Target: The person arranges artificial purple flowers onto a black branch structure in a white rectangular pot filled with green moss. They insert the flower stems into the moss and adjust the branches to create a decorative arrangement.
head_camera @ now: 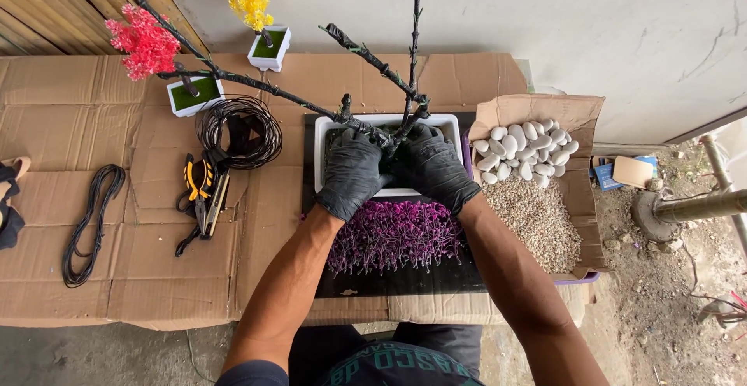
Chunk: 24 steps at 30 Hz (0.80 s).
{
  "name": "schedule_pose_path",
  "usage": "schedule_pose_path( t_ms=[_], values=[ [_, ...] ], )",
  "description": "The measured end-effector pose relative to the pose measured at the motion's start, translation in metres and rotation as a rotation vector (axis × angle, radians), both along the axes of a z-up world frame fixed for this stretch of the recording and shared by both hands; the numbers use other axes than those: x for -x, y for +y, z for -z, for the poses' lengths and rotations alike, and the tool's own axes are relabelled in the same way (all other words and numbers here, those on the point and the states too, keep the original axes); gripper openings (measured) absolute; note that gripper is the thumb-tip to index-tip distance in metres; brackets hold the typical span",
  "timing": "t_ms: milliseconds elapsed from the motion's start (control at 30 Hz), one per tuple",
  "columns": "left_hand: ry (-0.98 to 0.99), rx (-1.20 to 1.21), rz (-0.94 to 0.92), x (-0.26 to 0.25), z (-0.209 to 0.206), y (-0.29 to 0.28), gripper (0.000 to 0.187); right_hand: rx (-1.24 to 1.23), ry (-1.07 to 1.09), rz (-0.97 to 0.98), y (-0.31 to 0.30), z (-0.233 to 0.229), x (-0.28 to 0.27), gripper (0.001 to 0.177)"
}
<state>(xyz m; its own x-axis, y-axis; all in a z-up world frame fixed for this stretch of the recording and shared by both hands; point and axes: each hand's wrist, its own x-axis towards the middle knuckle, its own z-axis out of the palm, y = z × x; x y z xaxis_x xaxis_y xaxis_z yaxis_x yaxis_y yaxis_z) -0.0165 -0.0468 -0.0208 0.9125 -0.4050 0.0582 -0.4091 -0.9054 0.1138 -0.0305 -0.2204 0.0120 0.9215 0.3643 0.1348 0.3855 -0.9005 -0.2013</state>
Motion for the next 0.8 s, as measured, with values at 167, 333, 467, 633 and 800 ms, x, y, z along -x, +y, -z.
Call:
schedule_pose_path(
  t_ms=[167, 333, 467, 633, 800],
  values=[
    [0.084, 0.068, 0.026, 0.003, -0.039, 0.002, 0.072, -0.08, 0.046, 0.039, 0.006, -0.004, 0.001, 0.059],
    [0.073, -0.015, 0.034, -0.002, -0.025, -0.002, 0.07, -0.094, -0.045, -0.016, 0.001, -0.004, 0.004, 0.055],
    [0.058, 0.007, 0.046, 0.0, -0.009, 0.005, 0.076, -0.079, 0.076, -0.02, 0.006, -0.035, 0.007, 0.057],
    [0.063, 0.086, 0.078, 0.008, -0.051, 0.025, 0.085, -0.075, -0.111, -0.049, 0.028, -0.032, 0.005, 0.07],
    [0.119, 0.104, 0.092, 0.007, -0.061, 0.031, 0.077, -0.185, -0.122, 0.078, 0.022, -0.013, 0.001, 0.078]
  ],
)
